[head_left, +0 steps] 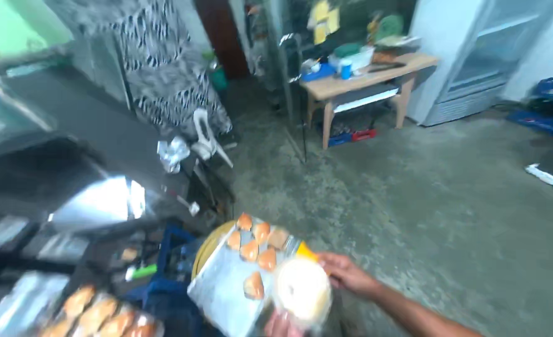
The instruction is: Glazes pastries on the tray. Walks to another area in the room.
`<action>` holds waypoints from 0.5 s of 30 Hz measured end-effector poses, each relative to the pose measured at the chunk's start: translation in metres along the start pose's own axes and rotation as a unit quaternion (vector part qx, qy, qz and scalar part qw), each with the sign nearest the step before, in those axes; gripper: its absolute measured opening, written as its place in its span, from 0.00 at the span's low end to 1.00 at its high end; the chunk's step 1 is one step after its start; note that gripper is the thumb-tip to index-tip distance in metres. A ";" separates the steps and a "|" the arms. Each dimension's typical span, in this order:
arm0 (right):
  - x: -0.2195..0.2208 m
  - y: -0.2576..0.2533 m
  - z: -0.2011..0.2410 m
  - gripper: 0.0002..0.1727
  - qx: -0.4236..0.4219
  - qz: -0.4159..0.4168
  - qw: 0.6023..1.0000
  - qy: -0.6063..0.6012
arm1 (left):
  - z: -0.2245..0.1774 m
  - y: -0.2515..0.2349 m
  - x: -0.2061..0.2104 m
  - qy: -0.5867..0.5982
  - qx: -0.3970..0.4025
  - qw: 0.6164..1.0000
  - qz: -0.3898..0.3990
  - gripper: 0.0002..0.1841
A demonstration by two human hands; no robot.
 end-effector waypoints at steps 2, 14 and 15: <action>-0.049 0.004 0.003 0.19 0.017 -0.002 1.000 -0.001 | 0.020 -0.005 0.027 -0.028 -0.017 0.999 -0.012 0.08; -0.099 -0.016 -0.026 0.18 0.105 0.307 0.943 -0.074 | 0.063 0.012 0.042 0.015 0.008 0.990 -0.143 0.11; -0.092 -0.020 -0.025 0.15 0.100 0.304 0.946 -0.046 | 0.063 0.017 0.040 0.021 0.018 0.988 -0.151 0.11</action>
Point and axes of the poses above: each hand's wrist, its own y-axis away from the middle knuckle, its own x-axis out of the palm, z = x × y, the point moved 1 cm from there along -y, towards the middle knuckle, and after that the axes turned 3 degrees about y, right-handed, at the moved point
